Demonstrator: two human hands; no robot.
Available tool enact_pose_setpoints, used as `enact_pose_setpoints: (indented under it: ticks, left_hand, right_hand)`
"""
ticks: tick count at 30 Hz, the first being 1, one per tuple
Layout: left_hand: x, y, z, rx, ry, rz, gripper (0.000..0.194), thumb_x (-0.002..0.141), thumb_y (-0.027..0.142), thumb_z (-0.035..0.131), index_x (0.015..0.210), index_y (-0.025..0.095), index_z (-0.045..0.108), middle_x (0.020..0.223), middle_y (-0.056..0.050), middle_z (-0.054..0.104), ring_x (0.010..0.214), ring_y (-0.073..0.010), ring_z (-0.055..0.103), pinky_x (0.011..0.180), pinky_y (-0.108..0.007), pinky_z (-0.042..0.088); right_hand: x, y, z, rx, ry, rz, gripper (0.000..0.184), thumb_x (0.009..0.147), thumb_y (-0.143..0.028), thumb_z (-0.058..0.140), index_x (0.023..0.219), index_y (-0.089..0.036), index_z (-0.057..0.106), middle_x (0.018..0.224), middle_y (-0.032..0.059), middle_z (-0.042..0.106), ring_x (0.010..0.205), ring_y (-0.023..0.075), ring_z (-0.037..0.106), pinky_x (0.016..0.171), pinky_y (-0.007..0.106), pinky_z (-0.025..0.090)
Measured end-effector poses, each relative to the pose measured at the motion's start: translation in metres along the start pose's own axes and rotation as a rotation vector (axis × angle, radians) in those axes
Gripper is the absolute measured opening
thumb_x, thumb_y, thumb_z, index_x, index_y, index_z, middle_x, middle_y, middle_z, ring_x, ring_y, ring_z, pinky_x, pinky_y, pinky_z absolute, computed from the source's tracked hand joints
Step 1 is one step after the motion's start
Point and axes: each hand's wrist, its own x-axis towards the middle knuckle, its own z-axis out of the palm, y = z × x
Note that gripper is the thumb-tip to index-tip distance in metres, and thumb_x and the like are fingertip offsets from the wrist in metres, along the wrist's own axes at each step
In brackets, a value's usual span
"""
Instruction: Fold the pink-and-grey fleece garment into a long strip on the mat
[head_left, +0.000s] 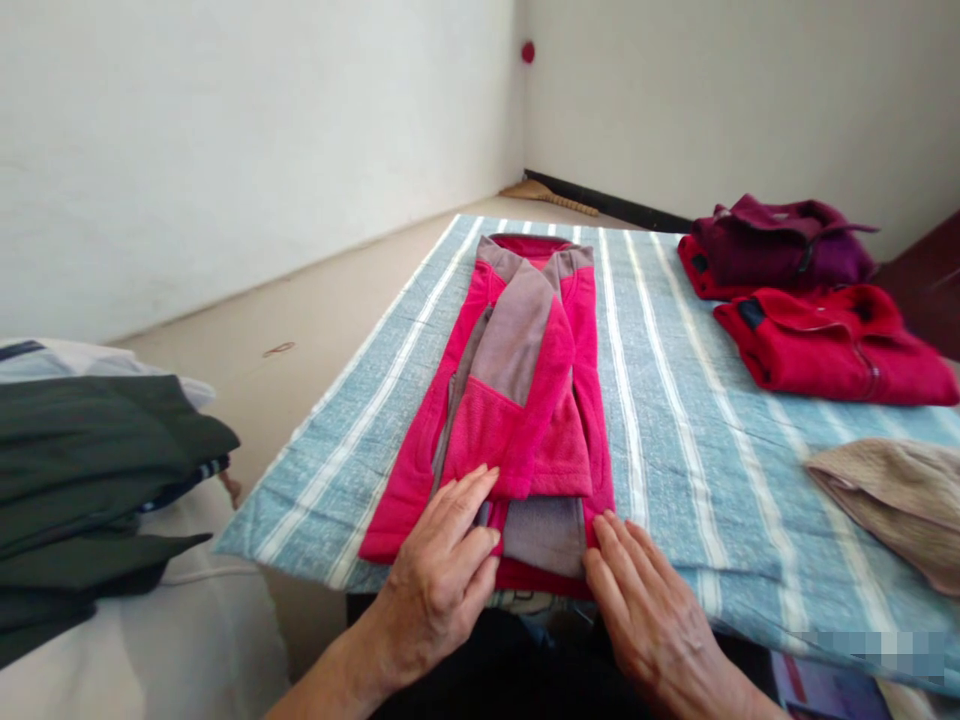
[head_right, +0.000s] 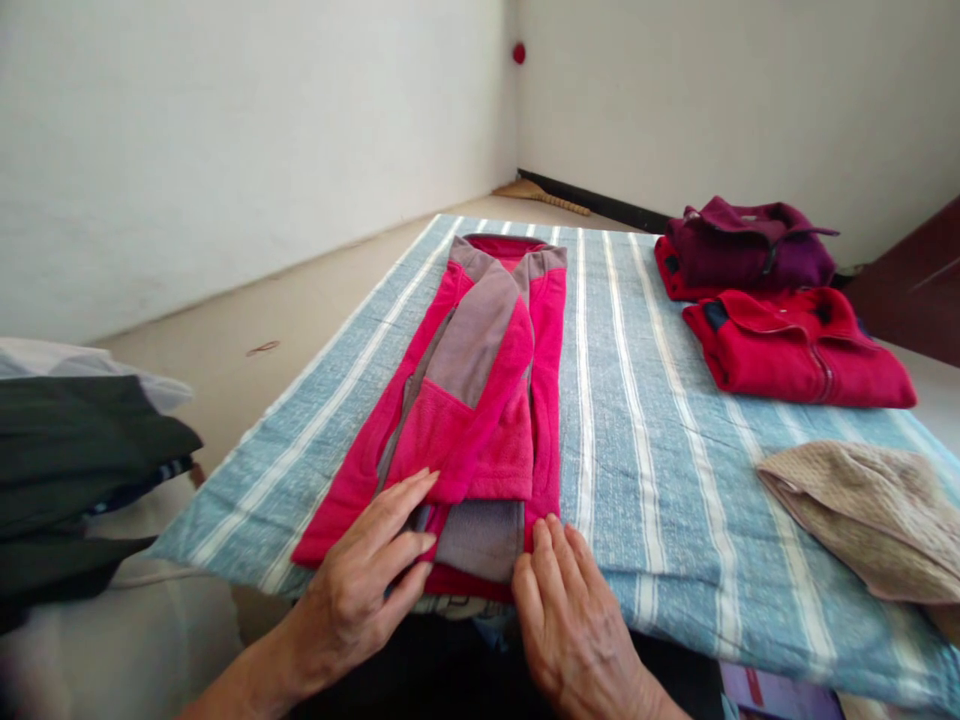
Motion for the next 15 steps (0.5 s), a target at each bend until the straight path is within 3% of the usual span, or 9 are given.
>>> enact_pose_setpoints:
  ticks: [9,15]
  left_hand:
    - [-0.0086,-0.0075,-0.0011,-0.059,-0.038,-0.004,0.022,0.083,0.002,0.053,0.095,0.016,0.064,0.146,-0.016,0.041,0.134,-0.0301,0.039,0.106,-0.053,0.040]
    - [-0.0100,-0.0061,-0.0031,-0.033,-0.075,-0.022,0.022,0.084,0.005,0.051,0.096,0.018,0.066,0.148,-0.014,0.039,0.135,-0.0296,0.038,0.108,-0.052,0.037]
  right_hand:
    - [-0.0058,0.0055,0.0000,-0.004,0.024,-0.049,0.038,0.082,0.000,0.030,0.109,-0.007,0.056,0.109,0.0204,0.067,0.113,0.0284,0.060,0.089,0.041,0.052]
    - [-0.0100,0.0065,-0.0006,-0.042,-0.038,-0.094,0.041,0.088,-0.006,0.030,0.118,-0.012,0.056,0.111,0.0190,0.067,0.107,0.0293,0.064,0.081,0.037,0.056]
